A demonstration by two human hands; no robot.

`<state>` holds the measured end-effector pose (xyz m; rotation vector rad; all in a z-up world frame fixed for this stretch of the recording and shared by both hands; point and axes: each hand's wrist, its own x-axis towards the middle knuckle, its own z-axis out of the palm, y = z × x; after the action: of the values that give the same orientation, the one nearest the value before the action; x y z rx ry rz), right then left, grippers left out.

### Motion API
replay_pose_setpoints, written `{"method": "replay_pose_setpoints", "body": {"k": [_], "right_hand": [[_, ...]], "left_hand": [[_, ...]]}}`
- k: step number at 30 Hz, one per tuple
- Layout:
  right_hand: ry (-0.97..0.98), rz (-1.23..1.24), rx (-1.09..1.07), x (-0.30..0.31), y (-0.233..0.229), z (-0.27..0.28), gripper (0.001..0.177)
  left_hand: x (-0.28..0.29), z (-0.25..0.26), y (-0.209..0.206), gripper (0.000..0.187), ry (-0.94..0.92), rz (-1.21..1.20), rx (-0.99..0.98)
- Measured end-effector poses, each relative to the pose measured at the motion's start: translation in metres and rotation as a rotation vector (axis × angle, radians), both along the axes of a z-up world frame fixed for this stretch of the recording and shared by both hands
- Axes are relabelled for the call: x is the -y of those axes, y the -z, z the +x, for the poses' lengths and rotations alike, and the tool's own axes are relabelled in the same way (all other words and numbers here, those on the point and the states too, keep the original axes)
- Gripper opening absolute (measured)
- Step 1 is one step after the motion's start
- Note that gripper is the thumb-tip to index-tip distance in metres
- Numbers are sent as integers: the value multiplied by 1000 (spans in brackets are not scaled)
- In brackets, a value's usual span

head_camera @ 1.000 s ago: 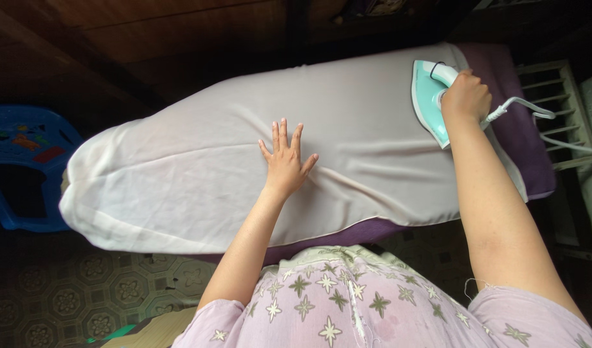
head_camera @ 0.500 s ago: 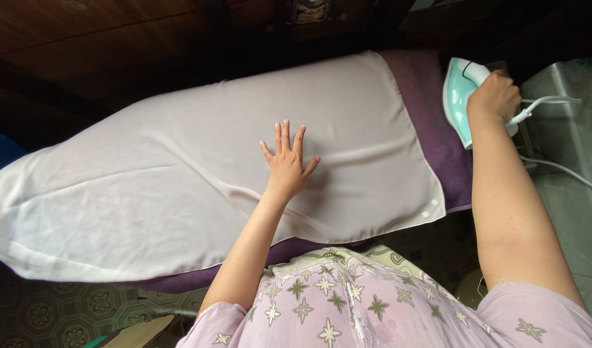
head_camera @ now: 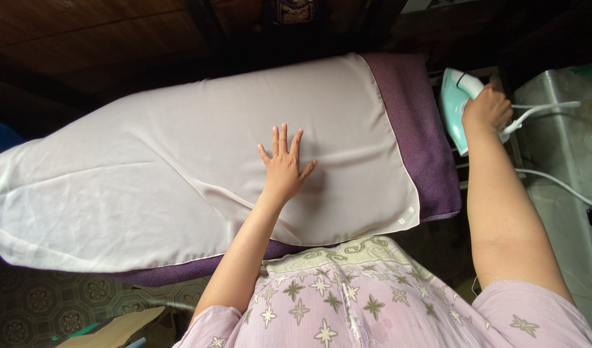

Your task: The person irons a patterned dress on an ironing board, then folds it and places it on a nearby bed. They then unfold a light-colored fabric, lay it on the ironing board, and iron it thoroughly, adjusting the fabric as needed.

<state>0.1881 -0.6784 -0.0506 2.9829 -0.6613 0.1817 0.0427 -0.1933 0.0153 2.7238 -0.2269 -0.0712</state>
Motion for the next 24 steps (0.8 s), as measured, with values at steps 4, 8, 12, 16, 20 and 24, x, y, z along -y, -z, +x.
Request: {"method": "replay_pose_setpoints", "body": {"k": [4,8,12,16,20,24], "right_hand": [[59,192,-88,-7,-2,-11,56],[20,103,-162,-31,-33,-13,91],[-370,304,93,-96,-54,-24,85],[-725,683,99,-204,-64,-61,68],[-889,568,-34,-292,-73,-97,66],[-919,450,-21,-335,-72,-111,62]], "left_hand": [[2,-6,5,81,-7,8,-12],[3,-10,8,83,1,36,-26],[-2,-16,6,83,-6,68,-49],[-16,-24,5,83,-34,61,-54],[-43,-35,3,83,-97,45,-47],[-85,-55,-2,83,-183,4,-20]]}}
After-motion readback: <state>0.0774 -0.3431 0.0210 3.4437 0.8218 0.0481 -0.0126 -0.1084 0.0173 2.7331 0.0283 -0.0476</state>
